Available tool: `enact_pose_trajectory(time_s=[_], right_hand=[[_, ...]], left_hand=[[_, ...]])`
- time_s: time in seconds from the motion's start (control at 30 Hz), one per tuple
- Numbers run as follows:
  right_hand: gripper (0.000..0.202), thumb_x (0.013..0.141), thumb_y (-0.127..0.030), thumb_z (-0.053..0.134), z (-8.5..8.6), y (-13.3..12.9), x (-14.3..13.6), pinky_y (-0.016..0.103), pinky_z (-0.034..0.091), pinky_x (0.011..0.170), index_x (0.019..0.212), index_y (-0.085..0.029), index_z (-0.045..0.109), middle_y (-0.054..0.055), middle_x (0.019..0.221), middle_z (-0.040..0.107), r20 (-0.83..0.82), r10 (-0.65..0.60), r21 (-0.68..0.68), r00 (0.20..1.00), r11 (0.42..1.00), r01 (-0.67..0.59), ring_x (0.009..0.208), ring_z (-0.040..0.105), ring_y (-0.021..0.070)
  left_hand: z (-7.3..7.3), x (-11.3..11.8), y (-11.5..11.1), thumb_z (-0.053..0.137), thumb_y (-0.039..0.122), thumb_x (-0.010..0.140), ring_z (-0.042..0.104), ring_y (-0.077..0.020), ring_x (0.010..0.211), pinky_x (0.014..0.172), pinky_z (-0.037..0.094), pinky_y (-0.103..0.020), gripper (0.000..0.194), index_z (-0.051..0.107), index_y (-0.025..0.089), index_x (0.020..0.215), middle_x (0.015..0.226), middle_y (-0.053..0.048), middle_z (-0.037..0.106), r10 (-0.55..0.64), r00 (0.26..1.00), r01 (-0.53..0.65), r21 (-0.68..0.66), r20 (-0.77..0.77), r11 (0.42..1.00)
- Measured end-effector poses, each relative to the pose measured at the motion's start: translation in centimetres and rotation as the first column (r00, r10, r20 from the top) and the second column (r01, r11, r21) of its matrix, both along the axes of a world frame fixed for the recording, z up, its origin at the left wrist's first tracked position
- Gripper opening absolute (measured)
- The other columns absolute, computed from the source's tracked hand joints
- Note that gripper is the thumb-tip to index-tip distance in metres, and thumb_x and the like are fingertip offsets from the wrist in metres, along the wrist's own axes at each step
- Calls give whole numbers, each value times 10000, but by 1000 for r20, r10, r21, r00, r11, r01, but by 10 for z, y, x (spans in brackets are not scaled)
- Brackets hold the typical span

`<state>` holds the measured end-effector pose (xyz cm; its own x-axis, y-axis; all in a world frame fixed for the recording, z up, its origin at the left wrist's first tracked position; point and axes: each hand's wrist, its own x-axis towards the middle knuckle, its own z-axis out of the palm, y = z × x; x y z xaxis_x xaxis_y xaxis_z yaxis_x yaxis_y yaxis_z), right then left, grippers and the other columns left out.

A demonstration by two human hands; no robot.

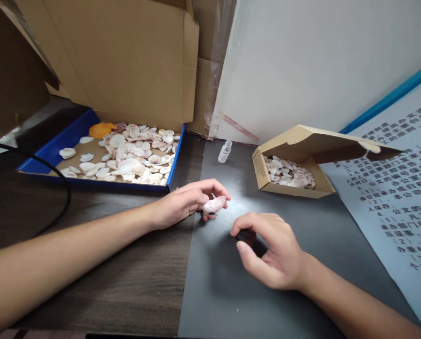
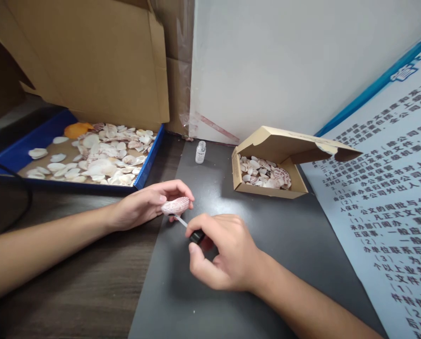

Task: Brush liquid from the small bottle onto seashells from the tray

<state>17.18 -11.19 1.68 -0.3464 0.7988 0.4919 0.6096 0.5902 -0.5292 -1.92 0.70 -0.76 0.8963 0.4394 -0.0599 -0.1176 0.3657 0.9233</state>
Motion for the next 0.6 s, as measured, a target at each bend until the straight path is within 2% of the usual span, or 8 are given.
enact_pose_trajectory(time_s=[0.1,0.23,0.3,0.47,0.53,0.6], right_hand=[[77,785,-147,520,4,0,1,221,389,454,831,-203,545,-71,541,506,-5,-83,43,997,996,83,405,452,80],[122,803,-123,540,4,0,-1,210,455,509,899,-189,576,-36,638,628,-47,43,85,998,996,-39,469,560,85],[136,817,-118,559,4,1,-2,206,476,532,933,-183,591,-26,670,662,-46,63,88,997,994,-59,492,596,86],[91,799,-126,535,9,1,0,214,427,465,840,-190,585,-49,560,582,9,-152,119,988,982,150,412,500,82],[100,799,-123,534,9,1,0,214,440,479,855,-188,587,-38,591,612,-2,-115,132,993,985,114,428,520,84],[121,808,-118,552,7,1,-1,211,466,509,902,-180,598,-27,640,653,-21,-10,122,1000,993,13,465,572,87]], left_hand=[[0,0,0,542,298,779,536,-177,811,677,419,-291,345,613,129,1071,993,-84,618,1,1000,-1,-9,-3,1000],[1,-1,0,540,289,778,540,-180,828,677,425,-287,345,613,130,1075,1008,-91,623,0,1000,0,-9,-5,1000],[1,0,0,539,283,774,545,-185,840,679,431,-288,345,614,131,1075,1011,-92,623,6,1000,-6,-8,1,1000],[0,1,0,538,232,750,561,-182,835,677,450,-291,335,620,141,1061,1025,-84,613,35,999,-35,-12,14,999],[0,2,0,538,216,744,564,-187,852,681,456,-292,343,620,145,1069,1030,-84,611,51,999,-51,-18,7,999],[1,2,-1,540,206,736,560,-194,875,690,462,-293,369,619,148,1093,1015,-83,611,62,998,-62,-23,-2,998]])
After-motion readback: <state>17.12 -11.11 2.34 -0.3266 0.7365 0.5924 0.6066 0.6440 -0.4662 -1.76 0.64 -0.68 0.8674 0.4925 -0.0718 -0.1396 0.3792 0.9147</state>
